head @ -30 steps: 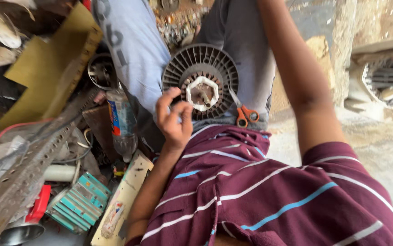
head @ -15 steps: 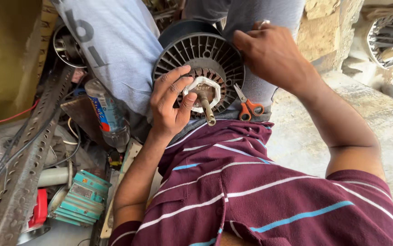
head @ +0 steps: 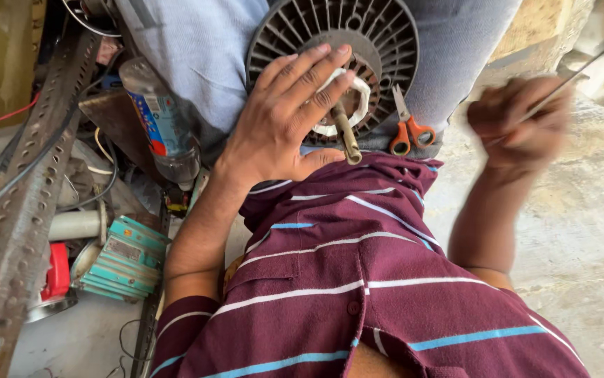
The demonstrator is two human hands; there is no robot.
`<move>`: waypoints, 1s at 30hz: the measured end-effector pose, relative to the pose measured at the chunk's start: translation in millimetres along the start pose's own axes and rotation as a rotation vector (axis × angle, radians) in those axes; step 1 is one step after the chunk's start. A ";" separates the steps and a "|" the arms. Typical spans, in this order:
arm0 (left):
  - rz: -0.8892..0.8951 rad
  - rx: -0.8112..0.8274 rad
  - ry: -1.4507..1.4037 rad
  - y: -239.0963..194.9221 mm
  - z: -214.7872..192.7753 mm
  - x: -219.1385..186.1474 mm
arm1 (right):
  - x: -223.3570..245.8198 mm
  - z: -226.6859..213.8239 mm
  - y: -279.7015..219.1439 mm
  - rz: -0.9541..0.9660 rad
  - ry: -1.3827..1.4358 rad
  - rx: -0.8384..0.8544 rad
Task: The person wraps white tape around a motor rotor, trims the tape with scissors, and uses a screwdriver to adjust the commutator segments. They also cut and insert a small brass shim into the rotor assembly.
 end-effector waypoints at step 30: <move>-0.128 -0.449 -0.065 -62.5 2.2 -13.6 | -21.9 155.1 -0.9 -0.720 -1.295 0.205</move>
Point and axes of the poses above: each hand's wrist, its own y-axis towards the middle knuckle, its own z-axis out of the palm, x = y × z, the point moved 10 cm from there along y, towards the middle knuckle, and after that the axes turned 6 degrees about -y, right-handed, at the moved point
